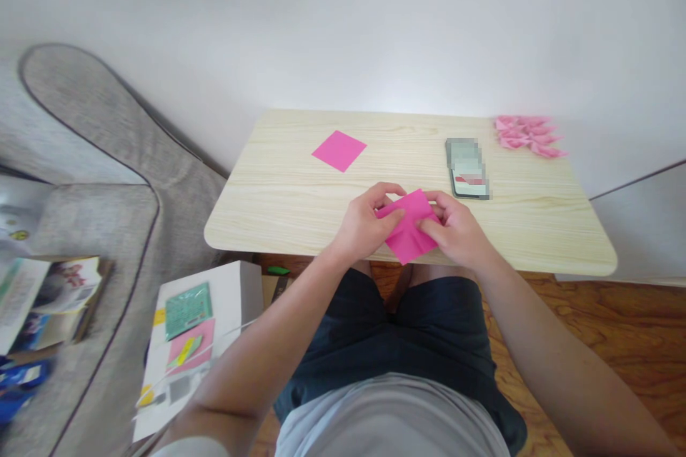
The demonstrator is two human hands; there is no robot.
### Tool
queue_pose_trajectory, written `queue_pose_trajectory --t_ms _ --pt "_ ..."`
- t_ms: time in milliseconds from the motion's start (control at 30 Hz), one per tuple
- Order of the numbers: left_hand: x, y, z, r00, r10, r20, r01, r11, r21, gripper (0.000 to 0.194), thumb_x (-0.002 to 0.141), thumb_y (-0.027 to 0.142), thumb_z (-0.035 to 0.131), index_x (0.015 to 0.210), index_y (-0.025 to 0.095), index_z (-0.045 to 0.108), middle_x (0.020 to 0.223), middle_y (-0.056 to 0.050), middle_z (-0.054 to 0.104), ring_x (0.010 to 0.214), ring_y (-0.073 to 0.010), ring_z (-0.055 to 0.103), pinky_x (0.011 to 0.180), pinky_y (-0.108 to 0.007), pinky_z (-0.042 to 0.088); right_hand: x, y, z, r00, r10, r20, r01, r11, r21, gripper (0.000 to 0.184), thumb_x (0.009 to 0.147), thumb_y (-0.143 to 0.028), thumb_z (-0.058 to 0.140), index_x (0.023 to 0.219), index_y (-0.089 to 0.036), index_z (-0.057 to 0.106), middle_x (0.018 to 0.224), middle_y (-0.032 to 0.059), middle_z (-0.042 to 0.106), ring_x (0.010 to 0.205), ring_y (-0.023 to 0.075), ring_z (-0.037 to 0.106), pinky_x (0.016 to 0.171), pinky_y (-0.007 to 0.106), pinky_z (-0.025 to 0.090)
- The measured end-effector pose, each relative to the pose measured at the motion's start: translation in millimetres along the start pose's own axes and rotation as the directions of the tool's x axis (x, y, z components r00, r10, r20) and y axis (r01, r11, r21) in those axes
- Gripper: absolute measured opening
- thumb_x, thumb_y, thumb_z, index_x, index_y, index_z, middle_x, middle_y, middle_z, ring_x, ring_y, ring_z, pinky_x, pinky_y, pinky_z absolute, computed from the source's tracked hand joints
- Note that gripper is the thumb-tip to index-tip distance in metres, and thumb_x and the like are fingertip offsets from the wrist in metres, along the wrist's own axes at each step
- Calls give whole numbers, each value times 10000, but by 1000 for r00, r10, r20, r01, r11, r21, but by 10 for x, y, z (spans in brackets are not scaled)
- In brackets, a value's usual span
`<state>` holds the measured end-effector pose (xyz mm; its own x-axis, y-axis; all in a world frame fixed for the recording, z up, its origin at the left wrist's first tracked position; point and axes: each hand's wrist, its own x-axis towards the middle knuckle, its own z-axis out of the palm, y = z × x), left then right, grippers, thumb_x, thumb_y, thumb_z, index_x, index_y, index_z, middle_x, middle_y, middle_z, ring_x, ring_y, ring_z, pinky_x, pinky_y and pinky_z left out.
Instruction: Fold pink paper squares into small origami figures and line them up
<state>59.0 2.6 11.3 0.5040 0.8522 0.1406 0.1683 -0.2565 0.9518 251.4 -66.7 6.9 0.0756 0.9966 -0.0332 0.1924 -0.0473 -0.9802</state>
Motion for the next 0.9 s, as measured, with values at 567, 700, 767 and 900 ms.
queue_pose_trajectory --t_ms 567,700,767,900 --pt "-123 -188 -34 990 -75 -123 112 939 324 125 865 252 641 905 223 756 752 -12 676 721 -183 572 705 -316 399 -369 127 128 861 -473 187 470 599 -649 340 897 -205 686 1230 -274 699 1261 77 739 1196 307 654 1079 535 480" --pt "-196 -167 -59 993 -36 -115 83 892 443 118 856 237 667 944 236 746 787 -21 690 811 -220 602 786 -363 423 -349 217 63 848 -491 201 501 615 -609 277 939 -207 656 1188 -299 737 1257 57 755 1229 295 658 1090 544 491" --pt "-260 -142 -69 995 37 -95 24 819 573 134 847 245 700 972 254 747 874 -44 703 941 -268 602 858 -413 423 -356 239 48 850 -489 196 495 615 -614 254 942 -232 675 1174 -302 749 1273 58 755 1260 305 648 1102 560 485" --pt "-391 -105 -102 985 161 -68 -73 734 676 163 897 283 699 1047 262 759 1232 -86 692 1184 -323 541 981 -478 396 -377 255 37 856 -482 186 481 614 -626 207 937 -282 715 1137 -300 768 1288 51 757 1308 316 627 1127 573 469"
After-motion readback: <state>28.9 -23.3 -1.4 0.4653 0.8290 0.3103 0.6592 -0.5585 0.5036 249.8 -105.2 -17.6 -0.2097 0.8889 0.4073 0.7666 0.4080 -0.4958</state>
